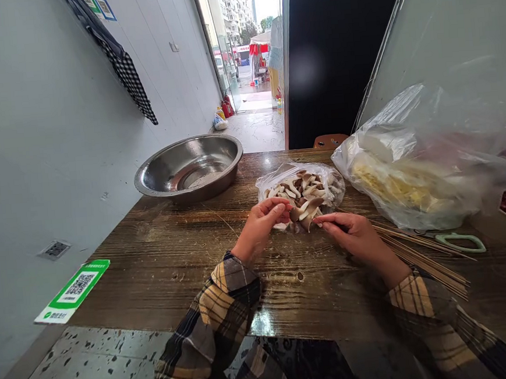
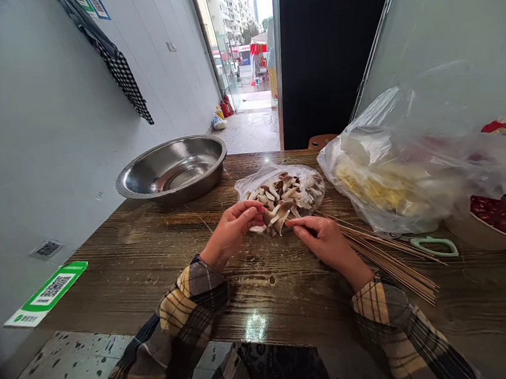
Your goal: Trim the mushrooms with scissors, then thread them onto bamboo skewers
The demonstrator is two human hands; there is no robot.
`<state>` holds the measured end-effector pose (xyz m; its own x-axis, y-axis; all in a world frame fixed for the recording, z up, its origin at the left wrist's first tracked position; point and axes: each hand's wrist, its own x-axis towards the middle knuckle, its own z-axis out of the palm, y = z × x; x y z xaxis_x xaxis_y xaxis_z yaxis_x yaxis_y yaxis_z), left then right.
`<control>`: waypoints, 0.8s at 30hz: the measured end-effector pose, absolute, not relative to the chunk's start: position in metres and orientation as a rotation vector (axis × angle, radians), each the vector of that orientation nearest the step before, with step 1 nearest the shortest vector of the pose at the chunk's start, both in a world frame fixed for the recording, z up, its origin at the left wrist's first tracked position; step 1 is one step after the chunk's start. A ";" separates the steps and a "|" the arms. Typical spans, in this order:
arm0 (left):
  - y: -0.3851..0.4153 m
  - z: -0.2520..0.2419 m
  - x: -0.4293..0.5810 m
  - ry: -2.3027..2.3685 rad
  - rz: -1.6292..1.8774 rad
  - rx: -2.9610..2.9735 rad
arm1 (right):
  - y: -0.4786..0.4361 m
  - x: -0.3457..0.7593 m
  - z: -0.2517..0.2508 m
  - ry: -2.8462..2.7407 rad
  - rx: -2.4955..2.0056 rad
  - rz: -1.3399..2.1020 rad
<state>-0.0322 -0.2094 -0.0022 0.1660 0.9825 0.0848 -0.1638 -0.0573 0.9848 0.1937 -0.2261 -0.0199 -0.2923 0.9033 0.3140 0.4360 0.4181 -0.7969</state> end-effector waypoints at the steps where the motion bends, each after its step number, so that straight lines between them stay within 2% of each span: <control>1: -0.208 -0.004 -0.033 0.956 1.241 1.196 | -0.226 0.195 -0.020 -1.853 -1.166 0.781; 4: -0.204 -0.009 -0.034 1.134 1.308 1.316 | -0.224 0.200 -0.020 -1.705 -1.210 0.866; 8: -0.200 -0.015 -0.035 1.423 1.262 1.758 | -0.225 0.202 -0.018 -1.587 -1.211 0.946; 14: -0.201 -0.014 -0.046 1.506 0.855 2.410 | -0.224 0.201 -0.021 -1.583 -1.199 0.975; 19: -0.200 -0.013 -0.058 1.431 0.628 2.550 | -0.222 0.200 -0.025 -1.635 -1.182 0.950; 24: -0.201 -0.011 -0.055 1.491 0.696 2.514 | -0.223 0.200 -0.025 -1.650 -1.204 0.925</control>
<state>-0.0550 -0.2005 -0.0115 0.4029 0.8583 0.3177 0.7949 -0.5002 0.3434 0.1995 -0.2230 -0.0248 -0.1545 0.9640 0.2164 0.3183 0.2560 -0.9128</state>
